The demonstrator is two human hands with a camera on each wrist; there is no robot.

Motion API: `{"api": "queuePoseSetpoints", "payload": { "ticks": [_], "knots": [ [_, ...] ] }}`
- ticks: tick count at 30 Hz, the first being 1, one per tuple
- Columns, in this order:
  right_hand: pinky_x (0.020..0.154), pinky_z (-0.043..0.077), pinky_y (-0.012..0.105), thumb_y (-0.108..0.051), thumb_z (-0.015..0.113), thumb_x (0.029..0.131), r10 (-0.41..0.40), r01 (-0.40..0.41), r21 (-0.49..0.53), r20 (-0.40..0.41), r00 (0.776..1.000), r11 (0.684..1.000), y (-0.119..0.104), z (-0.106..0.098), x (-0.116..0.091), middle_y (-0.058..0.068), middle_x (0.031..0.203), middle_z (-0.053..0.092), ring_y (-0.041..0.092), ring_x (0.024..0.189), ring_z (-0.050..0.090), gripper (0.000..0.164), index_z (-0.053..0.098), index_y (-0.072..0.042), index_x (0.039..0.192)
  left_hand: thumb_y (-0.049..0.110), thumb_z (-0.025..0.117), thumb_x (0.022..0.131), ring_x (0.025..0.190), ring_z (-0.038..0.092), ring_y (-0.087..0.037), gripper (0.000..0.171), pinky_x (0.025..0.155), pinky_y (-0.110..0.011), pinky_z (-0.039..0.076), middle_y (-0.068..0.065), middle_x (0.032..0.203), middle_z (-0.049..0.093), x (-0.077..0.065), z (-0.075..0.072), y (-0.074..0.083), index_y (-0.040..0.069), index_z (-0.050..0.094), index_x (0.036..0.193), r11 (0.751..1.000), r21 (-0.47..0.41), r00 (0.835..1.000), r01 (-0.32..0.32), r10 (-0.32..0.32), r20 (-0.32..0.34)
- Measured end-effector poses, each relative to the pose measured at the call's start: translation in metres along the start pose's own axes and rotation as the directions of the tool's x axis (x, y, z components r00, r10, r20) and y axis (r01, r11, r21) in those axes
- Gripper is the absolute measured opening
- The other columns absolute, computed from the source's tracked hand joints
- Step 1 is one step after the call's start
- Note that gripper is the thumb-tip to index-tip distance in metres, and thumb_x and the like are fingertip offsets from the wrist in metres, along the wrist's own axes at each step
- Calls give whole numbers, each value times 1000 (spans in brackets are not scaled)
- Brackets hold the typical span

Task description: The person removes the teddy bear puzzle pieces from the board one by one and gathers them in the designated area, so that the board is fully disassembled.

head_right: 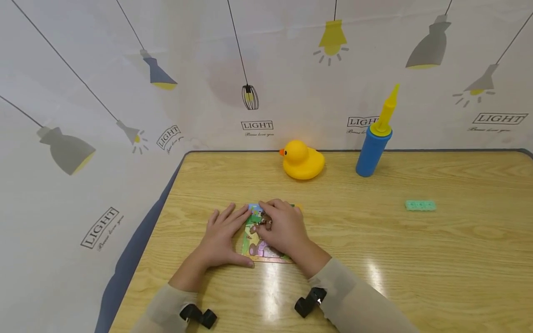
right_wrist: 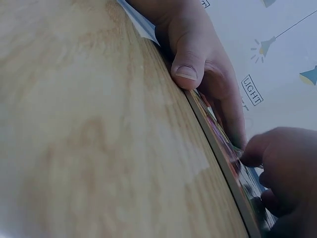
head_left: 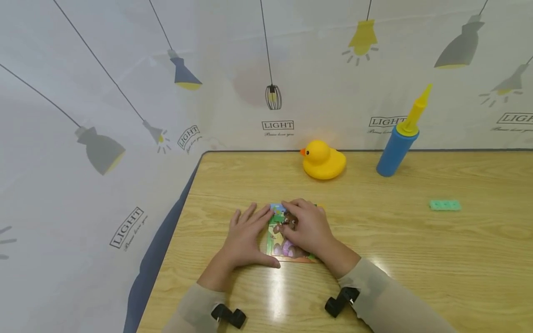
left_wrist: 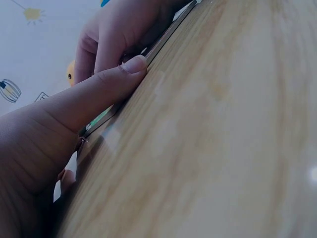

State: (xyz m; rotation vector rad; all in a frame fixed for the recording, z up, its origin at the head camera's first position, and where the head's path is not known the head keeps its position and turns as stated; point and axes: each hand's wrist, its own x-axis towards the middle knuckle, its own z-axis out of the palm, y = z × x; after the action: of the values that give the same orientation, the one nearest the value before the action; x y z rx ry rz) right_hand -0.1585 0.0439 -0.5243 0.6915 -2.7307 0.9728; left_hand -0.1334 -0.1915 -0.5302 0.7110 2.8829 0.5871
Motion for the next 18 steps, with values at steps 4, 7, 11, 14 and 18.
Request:
{"api": "queuePoseSetpoints", "payload": {
  "ticks": [4, 7, 11, 14, 18],
  "knots": [
    [78, 47, 46, -22, 84, 89, -27, 26, -43, -17, 999, 999, 2, 0, -1, 7, 122, 72, 24, 98, 68, 54, 72, -7, 139, 83, 88, 59, 164, 8, -31, 139, 125, -68, 0, 7, 176, 22, -1, 0, 1, 21, 31, 170, 1000, -2, 1000, -8, 8, -7],
    [84, 53, 49, -21, 83, 91, -50, 48, -77, -23, 998, 996, 4, -1, -1, 9, 121, 72, 25, 100, 69, 51, 72, -5, 138, 83, 88, 59, 164, 9, -31, 139, 124, -68, 1, 6, 176, 24, -1, 0, 2, 21, 32, 170, 1000, -1, 1000, -12, 12, -14],
    [89, 56, 54, -19, 84, 93, -82, 79, -100, -30, 996, 992, 6, -3, -3, 12, 121, 71, 28, 103, 72, 52, 69, -1, 140, 83, 88, 58, 163, 11, -33, 138, 124, -70, 2, 5, 175, 26, -1, 1, 2, 20, 35, 169, 1000, -4, 999, -21, 21, -28],
    [89, 52, 56, -16, 83, 95, -81, 78, -111, -21, 996, 991, 6, -5, -4, 14, 125, 70, 30, 107, 72, 54, 66, 0, 143, 83, 88, 58, 164, 10, -32, 138, 124, -69, 2, 6, 176, 25, 0, 0, 3, 20, 35, 169, 1000, 3, 1000, -19, 19, -23],
    [93, 47, 56, -19, 78, 99, -58, 61, -128, 26, 998, 990, 6, -6, -5, 13, 132, 67, 31, 118, 67, 53, 63, -2, 147, 84, 88, 58, 164, 8, -30, 140, 125, -67, 1, 8, 176, 23, 0, -2, 2, 22, 33, 170, 1000, 23, 1000, -1, 1, -7]
  ]
}}
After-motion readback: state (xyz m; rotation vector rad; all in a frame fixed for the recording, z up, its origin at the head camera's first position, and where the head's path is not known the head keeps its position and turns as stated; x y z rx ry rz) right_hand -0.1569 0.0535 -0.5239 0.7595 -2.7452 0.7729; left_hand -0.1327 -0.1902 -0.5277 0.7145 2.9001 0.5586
